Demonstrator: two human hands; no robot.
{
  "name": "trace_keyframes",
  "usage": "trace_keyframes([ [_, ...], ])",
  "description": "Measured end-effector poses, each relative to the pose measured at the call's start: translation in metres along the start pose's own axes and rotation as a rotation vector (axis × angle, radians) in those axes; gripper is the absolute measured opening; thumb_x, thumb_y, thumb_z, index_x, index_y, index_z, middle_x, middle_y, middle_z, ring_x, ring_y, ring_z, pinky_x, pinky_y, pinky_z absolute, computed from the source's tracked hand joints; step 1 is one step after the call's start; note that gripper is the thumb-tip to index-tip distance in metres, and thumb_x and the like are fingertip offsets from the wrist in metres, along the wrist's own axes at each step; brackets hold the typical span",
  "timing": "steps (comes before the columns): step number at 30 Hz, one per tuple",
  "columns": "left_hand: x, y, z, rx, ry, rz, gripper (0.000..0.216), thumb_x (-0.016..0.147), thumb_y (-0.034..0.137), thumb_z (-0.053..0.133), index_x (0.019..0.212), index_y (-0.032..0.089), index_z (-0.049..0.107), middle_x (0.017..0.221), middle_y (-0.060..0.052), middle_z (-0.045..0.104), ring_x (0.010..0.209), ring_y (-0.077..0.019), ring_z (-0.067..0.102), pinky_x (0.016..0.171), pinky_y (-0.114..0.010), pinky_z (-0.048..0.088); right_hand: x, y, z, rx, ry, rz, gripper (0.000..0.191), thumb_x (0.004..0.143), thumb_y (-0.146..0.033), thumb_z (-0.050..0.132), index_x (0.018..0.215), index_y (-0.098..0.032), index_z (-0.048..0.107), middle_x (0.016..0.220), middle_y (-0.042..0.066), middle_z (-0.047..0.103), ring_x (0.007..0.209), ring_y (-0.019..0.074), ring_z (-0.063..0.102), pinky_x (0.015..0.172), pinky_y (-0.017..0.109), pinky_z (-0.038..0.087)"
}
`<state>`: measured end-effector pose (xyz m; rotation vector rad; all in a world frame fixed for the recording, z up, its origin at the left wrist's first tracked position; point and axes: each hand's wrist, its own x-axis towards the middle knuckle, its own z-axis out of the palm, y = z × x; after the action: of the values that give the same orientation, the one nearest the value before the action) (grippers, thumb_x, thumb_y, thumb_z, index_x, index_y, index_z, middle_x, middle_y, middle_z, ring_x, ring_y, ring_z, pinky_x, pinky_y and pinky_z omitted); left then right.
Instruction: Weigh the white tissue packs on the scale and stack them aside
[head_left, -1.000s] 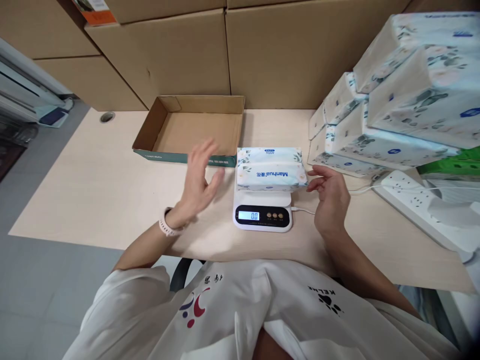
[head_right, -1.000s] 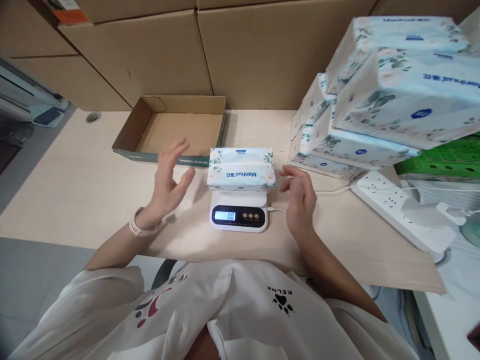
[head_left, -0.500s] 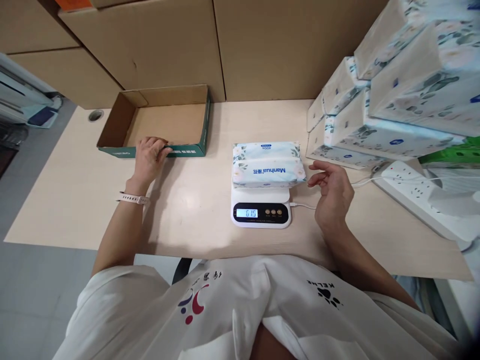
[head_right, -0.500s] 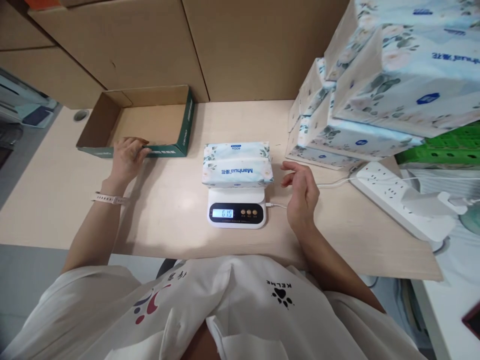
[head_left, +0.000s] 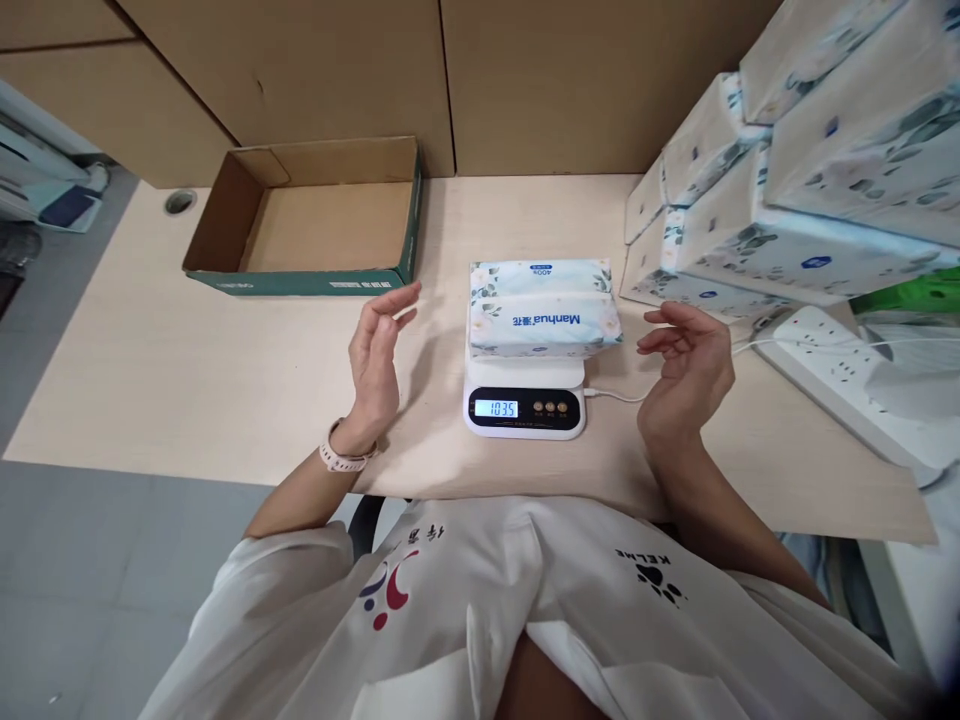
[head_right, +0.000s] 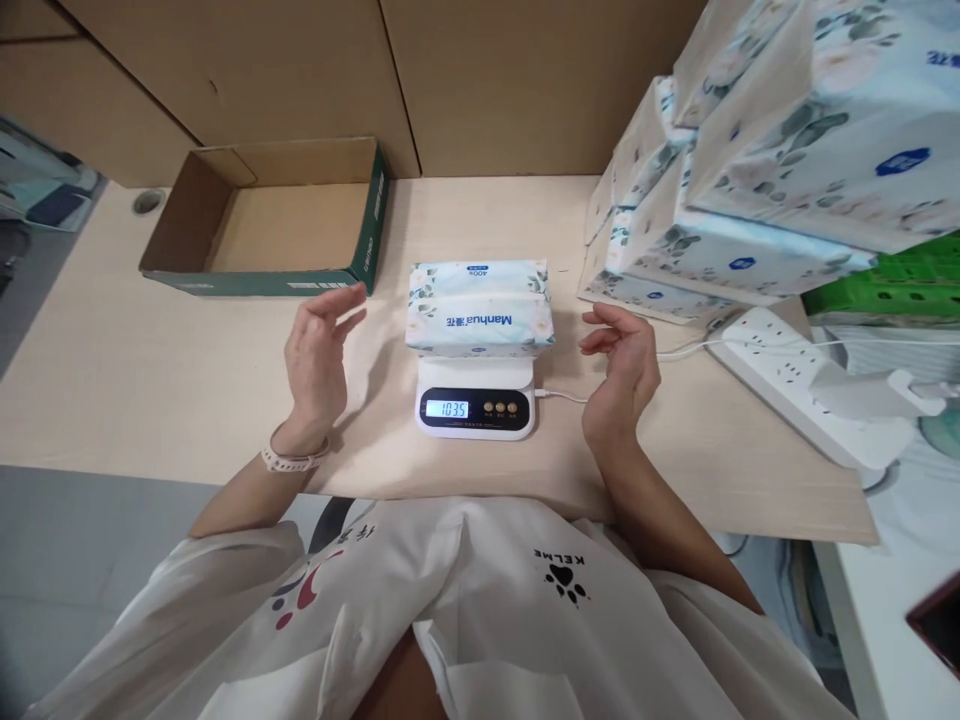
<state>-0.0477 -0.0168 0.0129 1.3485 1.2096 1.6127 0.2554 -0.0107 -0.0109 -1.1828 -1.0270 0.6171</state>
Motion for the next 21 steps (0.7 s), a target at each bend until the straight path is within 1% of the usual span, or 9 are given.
trace_keyframes([
  [3,-0.002,-0.010,-0.006,-0.027,-0.005,-0.065,0.038,0.102,0.059,0.060,0.114,0.027,0.076,0.132,-0.007,0.077,0.126,-0.0243,0.071,0.108,-0.043,0.058,0.001,0.000,-0.001,0.002,0.008,0.004,0.057,0.101,-0.064,0.042,0.112,-0.017,0.072,0.103,0.006,0.072,0.077,0.0133,0.059,0.077,0.035,0.047],
  [4,-0.002,-0.012,-0.008,-0.044,-0.019,-0.075,0.039,0.102,0.060,0.059,0.114,0.027,0.076,0.133,-0.007,0.076,0.128,-0.0250,0.071,0.110,-0.044,0.057,0.001,0.000,-0.001,0.007,0.006,0.007,0.057,0.101,-0.064,0.042,0.112,-0.017,0.072,0.103,0.006,0.072,0.077,0.0135,0.059,0.076,0.035,0.047],
  [6,-0.002,-0.011,-0.011,-0.084,-0.091,-0.090,0.046,0.102,0.065,0.054,0.121,0.029,0.075,0.143,-0.007,0.072,0.139,-0.0267,0.065,0.118,-0.048,0.052,0.001,0.000,0.000,0.008,-0.006,0.012,0.056,0.101,-0.064,0.043,0.111,-0.017,0.072,0.102,0.006,0.072,0.077,0.0138,0.059,0.077,0.035,0.047],
  [7,-0.002,-0.010,-0.011,-0.100,-0.151,-0.102,0.051,0.103,0.068,0.049,0.128,0.032,0.074,0.152,-0.006,0.067,0.148,-0.0273,0.058,0.124,-0.049,0.048,0.001,0.001,0.000,0.005,-0.010,0.015,0.056,0.100,-0.063,0.043,0.111,-0.017,0.072,0.101,0.006,0.072,0.077,0.0140,0.060,0.077,0.036,0.047],
  [9,-0.002,-0.006,-0.011,-0.101,-0.294,-0.129,0.062,0.103,0.075,0.039,0.144,0.037,0.065,0.169,-0.002,0.050,0.163,-0.0276,0.039,0.133,-0.052,0.036,0.001,0.001,0.000,0.001,-0.016,0.017,0.055,0.100,-0.063,0.044,0.110,-0.018,0.073,0.101,0.007,0.073,0.078,0.0144,0.060,0.077,0.036,0.048],
  [11,-0.004,-0.002,-0.010,-0.060,-0.417,-0.155,0.072,0.102,0.080,0.029,0.157,0.041,0.053,0.178,0.003,0.033,0.170,-0.0270,0.022,0.138,-0.055,0.026,0.000,0.001,-0.001,-0.015,-0.024,0.021,0.056,0.099,-0.064,0.044,0.111,-0.018,0.072,0.101,0.008,0.073,0.079,0.0151,0.061,0.079,0.037,0.049],
  [13,-0.006,0.000,-0.009,-0.009,-0.498,-0.179,0.079,0.101,0.083,0.021,0.164,0.042,0.043,0.181,0.005,0.022,0.171,-0.0262,0.012,0.140,-0.056,0.019,0.000,0.001,-0.001,-0.043,-0.035,0.022,0.058,0.099,-0.066,0.043,0.113,-0.018,0.072,0.102,0.009,0.073,0.083,0.0163,0.063,0.084,0.039,0.051],
  [16,-0.008,-0.001,-0.009,0.012,-0.547,-0.209,0.085,0.098,0.086,0.018,0.168,0.041,0.035,0.182,0.006,0.017,0.172,-0.0253,0.005,0.141,-0.055,0.012,0.000,0.001,-0.002,-0.044,-0.039,0.019,0.059,0.100,-0.066,0.041,0.114,-0.017,0.070,0.104,0.009,0.074,0.089,0.0182,0.067,0.091,0.043,0.053],
  [21,-0.007,-0.002,-0.010,0.043,-0.566,-0.202,0.087,0.098,0.087,0.017,0.170,0.040,0.032,0.182,0.007,0.014,0.172,-0.0248,0.003,0.142,-0.054,0.008,-0.001,0.002,-0.002,-0.051,-0.063,0.009,0.063,0.103,-0.065,0.036,0.115,-0.015,0.071,0.108,0.012,0.076,0.102,0.0221,0.073,0.101,0.047,0.054],
])
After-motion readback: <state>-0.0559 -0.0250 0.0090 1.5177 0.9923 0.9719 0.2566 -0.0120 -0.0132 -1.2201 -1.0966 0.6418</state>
